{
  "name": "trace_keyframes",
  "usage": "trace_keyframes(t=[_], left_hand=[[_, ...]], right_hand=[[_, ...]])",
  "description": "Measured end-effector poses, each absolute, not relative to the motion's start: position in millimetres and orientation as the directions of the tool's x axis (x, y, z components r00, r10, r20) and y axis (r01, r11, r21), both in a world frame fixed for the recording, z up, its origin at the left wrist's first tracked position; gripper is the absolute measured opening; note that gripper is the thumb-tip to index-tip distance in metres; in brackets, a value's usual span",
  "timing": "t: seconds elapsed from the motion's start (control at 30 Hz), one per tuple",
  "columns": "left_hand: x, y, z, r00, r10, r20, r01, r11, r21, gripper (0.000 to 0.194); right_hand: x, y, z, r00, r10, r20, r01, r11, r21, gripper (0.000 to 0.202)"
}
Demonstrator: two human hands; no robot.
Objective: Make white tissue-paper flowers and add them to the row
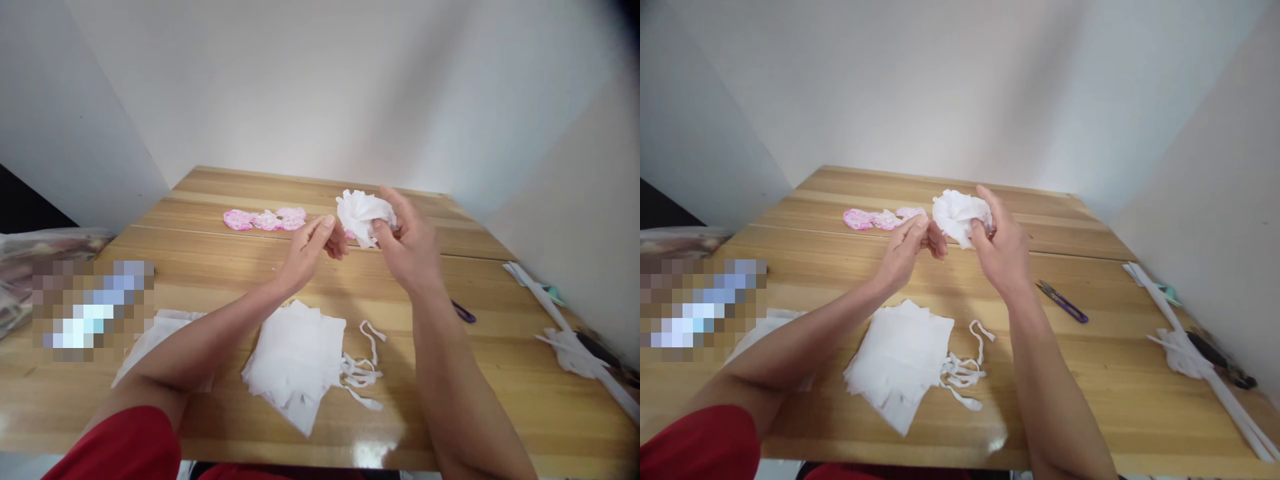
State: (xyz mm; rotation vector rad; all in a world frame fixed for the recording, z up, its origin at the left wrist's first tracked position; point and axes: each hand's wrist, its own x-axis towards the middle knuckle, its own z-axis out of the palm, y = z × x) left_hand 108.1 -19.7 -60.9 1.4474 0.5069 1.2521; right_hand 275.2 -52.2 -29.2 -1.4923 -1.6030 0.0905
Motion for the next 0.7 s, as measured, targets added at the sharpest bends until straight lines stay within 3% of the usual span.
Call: trace_keyframes(t=[0.4, 0.7], left_hand=[[111.4, -18.4, -62.0, 0.405, 0.83, 0.383, -0.313, -0.267, 0.911, 0.021], [110.6, -16.8, -65.6, 0.367, 0.853, 0.37, -0.318, -0.259, 0.912, 0.018]], right_hand=[[270.4, -59.4, -22.2, -0.07, 0.881, 0.468, 0.806, 0.326, -0.494, 0.056], [271.3, -57.7, -24.6, -0.053, 0.855, 0.516, 0.832, 0.323, -0.45, 0.051]])
